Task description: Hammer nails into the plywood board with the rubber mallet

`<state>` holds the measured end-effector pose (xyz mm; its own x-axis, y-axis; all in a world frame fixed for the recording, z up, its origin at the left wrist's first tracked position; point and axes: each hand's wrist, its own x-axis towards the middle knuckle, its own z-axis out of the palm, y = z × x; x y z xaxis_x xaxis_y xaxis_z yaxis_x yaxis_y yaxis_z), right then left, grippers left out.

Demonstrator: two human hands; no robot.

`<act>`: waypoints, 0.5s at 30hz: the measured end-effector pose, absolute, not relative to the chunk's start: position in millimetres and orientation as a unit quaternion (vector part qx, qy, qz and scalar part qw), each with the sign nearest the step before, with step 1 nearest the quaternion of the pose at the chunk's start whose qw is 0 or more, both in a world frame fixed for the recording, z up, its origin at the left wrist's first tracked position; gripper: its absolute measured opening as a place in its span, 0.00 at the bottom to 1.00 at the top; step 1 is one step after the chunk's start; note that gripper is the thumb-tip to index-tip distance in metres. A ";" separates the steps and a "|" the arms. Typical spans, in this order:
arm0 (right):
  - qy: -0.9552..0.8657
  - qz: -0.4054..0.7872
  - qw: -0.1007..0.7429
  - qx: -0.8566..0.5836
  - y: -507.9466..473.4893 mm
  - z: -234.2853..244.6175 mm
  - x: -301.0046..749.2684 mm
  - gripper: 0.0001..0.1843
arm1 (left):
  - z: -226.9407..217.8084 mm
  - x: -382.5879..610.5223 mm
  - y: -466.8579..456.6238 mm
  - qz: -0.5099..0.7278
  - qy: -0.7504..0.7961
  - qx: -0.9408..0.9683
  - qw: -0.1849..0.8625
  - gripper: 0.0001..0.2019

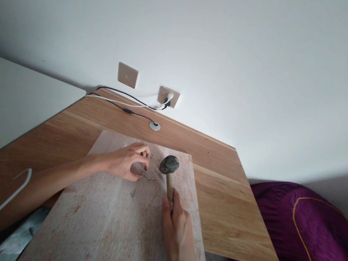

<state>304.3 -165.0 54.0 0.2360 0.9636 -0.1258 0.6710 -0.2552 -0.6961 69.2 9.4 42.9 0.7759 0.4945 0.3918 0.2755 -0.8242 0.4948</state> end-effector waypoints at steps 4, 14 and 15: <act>-0.555 0.278 0.264 -0.738 -165.5 60.0 303.1 0.36 | 42.9 68.5 10.8 0.260 0.192 0.922 0.213 0.06; -0.565 0.259 0.257 -0.740 -164.3 54.5 305.3 0.34 | 48.8 59.2 23.0 0.302 0.208 0.884 0.289 0.02; -0.566 0.259 0.253 -0.741 -164.5 54.1 305.6 0.34 | 51.8 54.7 27.4 0.307 0.211 0.878 0.301 0.01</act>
<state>305.6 -164.5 54.1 0.2247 0.9695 -0.0979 0.7072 -0.2314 -0.6680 54.7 27.4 51.8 0.7216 0.5561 0.4123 0.1857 -0.7293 0.6586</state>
